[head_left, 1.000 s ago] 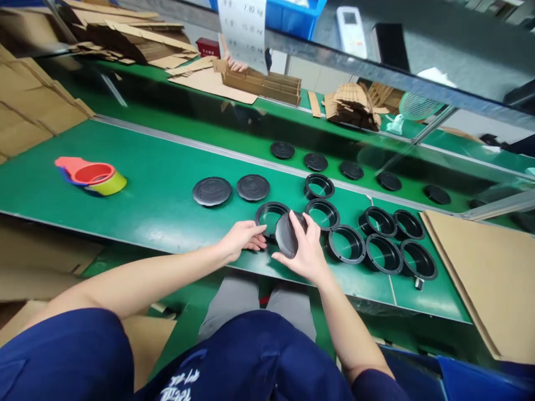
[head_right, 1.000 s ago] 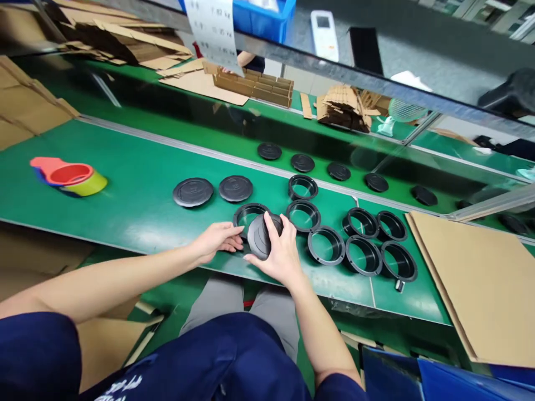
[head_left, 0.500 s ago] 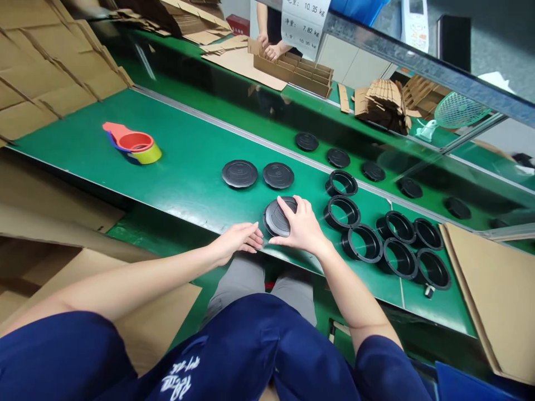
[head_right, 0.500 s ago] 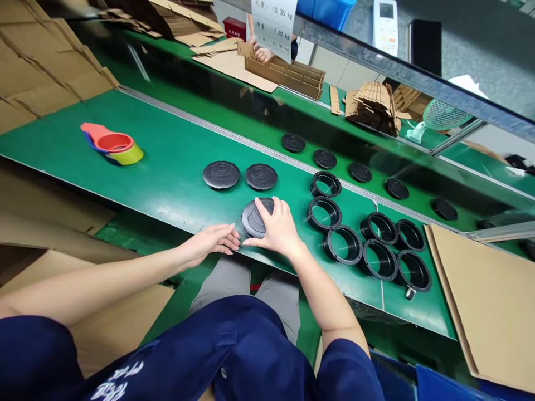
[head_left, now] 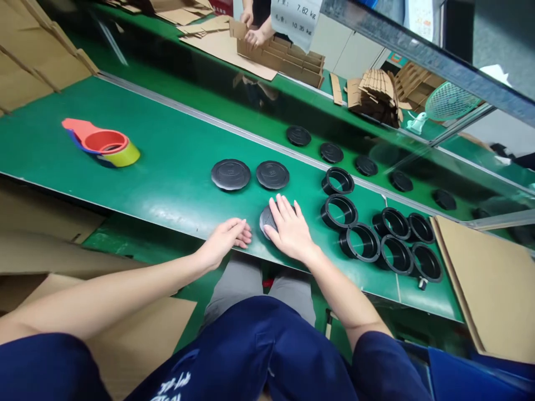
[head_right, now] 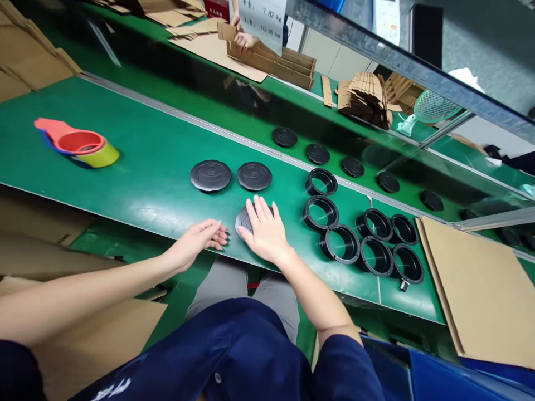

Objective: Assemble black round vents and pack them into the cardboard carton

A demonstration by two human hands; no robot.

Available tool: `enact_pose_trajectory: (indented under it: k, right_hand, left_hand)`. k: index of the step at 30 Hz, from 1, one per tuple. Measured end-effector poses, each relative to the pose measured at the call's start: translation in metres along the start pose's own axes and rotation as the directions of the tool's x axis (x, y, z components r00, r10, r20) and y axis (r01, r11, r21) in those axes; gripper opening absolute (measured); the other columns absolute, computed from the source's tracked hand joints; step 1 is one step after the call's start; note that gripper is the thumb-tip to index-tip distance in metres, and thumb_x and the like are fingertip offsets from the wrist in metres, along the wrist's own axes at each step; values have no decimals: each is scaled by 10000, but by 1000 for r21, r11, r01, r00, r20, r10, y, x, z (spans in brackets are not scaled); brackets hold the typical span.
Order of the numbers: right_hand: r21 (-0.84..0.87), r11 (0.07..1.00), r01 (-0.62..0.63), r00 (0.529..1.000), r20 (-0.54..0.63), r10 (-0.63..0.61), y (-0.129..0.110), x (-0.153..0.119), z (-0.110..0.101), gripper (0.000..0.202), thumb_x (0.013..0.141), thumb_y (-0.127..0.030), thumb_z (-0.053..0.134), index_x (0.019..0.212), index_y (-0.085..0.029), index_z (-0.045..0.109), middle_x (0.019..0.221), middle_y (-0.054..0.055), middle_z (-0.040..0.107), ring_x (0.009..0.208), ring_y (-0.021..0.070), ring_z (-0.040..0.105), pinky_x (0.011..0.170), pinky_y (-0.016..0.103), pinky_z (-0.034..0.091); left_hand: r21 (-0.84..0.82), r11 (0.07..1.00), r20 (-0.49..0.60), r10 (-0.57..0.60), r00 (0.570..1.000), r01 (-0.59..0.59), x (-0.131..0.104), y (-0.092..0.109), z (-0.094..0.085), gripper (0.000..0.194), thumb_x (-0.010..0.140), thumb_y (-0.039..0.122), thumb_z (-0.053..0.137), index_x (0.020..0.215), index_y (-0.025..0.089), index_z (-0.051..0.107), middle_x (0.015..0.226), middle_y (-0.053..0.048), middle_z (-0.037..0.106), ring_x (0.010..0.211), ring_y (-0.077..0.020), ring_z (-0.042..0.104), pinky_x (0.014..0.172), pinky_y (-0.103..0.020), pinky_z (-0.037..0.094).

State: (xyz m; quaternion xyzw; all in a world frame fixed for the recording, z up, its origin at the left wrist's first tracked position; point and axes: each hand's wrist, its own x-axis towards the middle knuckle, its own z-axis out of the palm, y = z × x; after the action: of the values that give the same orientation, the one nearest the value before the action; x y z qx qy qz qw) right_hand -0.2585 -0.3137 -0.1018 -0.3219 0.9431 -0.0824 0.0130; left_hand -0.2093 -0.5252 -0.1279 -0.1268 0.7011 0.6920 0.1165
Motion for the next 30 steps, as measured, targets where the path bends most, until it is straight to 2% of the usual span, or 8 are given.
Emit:
enact_pose_trajectory:
  k: [2, 4, 6, 9, 20, 25, 27, 30]
  right_hand:
    - [60, 998, 1, 1000, -3, -1, 5, 11, -5, 654, 1076, -453, 369, 1619, -96, 300, 1682, 161, 210, 1579, 286, 153, 1288, 531, 93]
    - [226, 973, -51, 996, -63, 67, 23, 40, -20, 580, 1067, -411, 438, 1595, -179, 381, 1679, 103, 256, 1573, 268, 181, 1293, 512, 92]
    - [498, 841, -212, 959, -59, 277, 53, 85, -38, 434, 1031, -347, 555, 1455, -257, 579, 1614, 42, 416, 1529, 247, 299, 1289, 442, 172]
    - [727, 511, -459, 810, 105, 577, 111, 165, -58, 185, 997, -251, 630, 1121, -177, 746, 1274, 78, 690, 1261, 249, 597, 1123, 384, 456]
    - [915, -207, -347, 466, 360, 808, 182, 298, -22, 248, 1021, -303, 644, 1198, -130, 627, 1078, 63, 663, 841, 152, 674, 702, 286, 610]
    - [941, -324, -97, 542, 323, 776, 127, 277, -38, 91, 1013, -204, 637, 1009, -125, 592, 855, 15, 658, 726, 118, 692, 652, 223, 618]
    - [937, -348, -20, 622, 284, 730, 90, 242, -41, 153, 988, -182, 666, 895, -157, 548, 767, -2, 647, 724, 125, 720, 692, 228, 639]
    - [919, -389, 63, 781, 197, 592, 35, 162, -30, 306, 901, -259, 787, 792, -185, 511, 775, 21, 687, 772, 163, 750, 755, 270, 655]
  left_hand:
    - [268, 895, 34, 361, 932, -357, 5, 5, 3, 332, 952, 486, 578, 1031, 175, 664, 1020, -122, 705, 999, -278, 666, 923, -475, 542]
    - [473, 526, 306, 654, 692, -707, 12, 10, 10, 294, 960, 394, 605, 1196, 234, 678, 1278, -125, 666, 1279, -333, 550, 1117, -565, 406]
    - [486, 133, 609, 657, 444, -864, 20, 10, 21, 395, 950, 400, 643, 1337, 317, 639, 1474, -96, 564, 1456, -394, 360, 1198, -656, 234]
    - [482, -172, 779, 532, 331, -859, 28, 4, 29, 537, 907, 504, 695, 1416, 380, 579, 1554, -59, 496, 1503, -428, 262, 1210, -707, 90]
    - [809, -138, 449, 773, 449, -572, 26, -18, -120, 366, 925, 464, 649, 1277, 371, 697, 1376, -61, 665, 1479, -332, 379, 1263, -571, 119]
    - [883, 25, 247, 824, 510, -469, 36, 10, -131, 528, 931, 221, 617, 1430, 386, 564, 1456, -85, 593, 1434, -365, 444, 1230, -650, 182]
    - [766, 320, 30, 849, 528, -557, 39, 29, -105, 622, 889, 264, 702, 1466, 384, 506, 1481, -83, 558, 1416, -350, 468, 1217, -613, 287]
    - [100, 788, -254, 611, 750, -608, 49, 65, -50, 644, 891, 415, 706, 1477, 366, 445, 1572, -79, 450, 1434, -312, 453, 1182, -549, 395]
